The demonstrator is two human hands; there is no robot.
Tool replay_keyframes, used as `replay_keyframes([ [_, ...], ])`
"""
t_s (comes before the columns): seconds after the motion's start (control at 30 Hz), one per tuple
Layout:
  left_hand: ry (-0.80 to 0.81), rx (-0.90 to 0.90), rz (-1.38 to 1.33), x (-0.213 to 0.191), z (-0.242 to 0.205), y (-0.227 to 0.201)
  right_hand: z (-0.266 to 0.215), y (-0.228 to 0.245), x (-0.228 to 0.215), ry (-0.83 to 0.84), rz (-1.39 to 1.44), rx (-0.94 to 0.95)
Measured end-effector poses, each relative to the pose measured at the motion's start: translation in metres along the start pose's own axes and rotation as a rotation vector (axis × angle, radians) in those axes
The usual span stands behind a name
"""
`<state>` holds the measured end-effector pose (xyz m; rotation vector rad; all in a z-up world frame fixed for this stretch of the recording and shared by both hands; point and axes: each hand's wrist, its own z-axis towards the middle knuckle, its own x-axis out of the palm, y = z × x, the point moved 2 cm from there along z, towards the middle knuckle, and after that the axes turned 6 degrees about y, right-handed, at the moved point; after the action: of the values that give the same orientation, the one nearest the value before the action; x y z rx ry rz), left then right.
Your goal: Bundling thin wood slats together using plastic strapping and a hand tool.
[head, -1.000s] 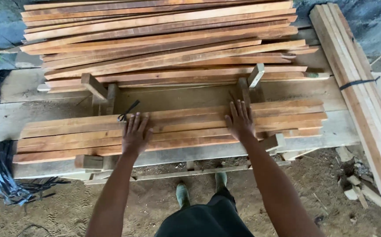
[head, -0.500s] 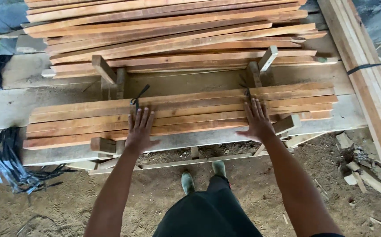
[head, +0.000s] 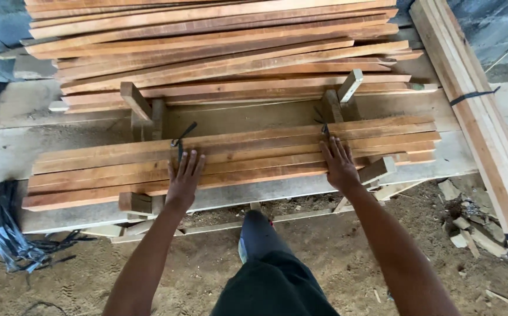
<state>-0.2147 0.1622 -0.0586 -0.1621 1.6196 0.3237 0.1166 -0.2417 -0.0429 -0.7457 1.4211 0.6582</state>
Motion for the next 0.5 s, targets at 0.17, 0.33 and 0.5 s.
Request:
replay_keyframes([
  [0.17,0.178,0.038,-0.133,-0.025,0.02,0.02,0.03,-0.015,-0.027,0.1,-0.101,-0.091],
  [0.33,0.306,0.198,0.012,-0.086,0.067,0.046,0.071,-0.028,-0.086,0.361,-0.026,-0.133],
  [0.5,0.397,0.158,0.034,-0.091,0.12,0.092,0.124,-0.051,-0.107,0.239,-0.214,-0.055],
])
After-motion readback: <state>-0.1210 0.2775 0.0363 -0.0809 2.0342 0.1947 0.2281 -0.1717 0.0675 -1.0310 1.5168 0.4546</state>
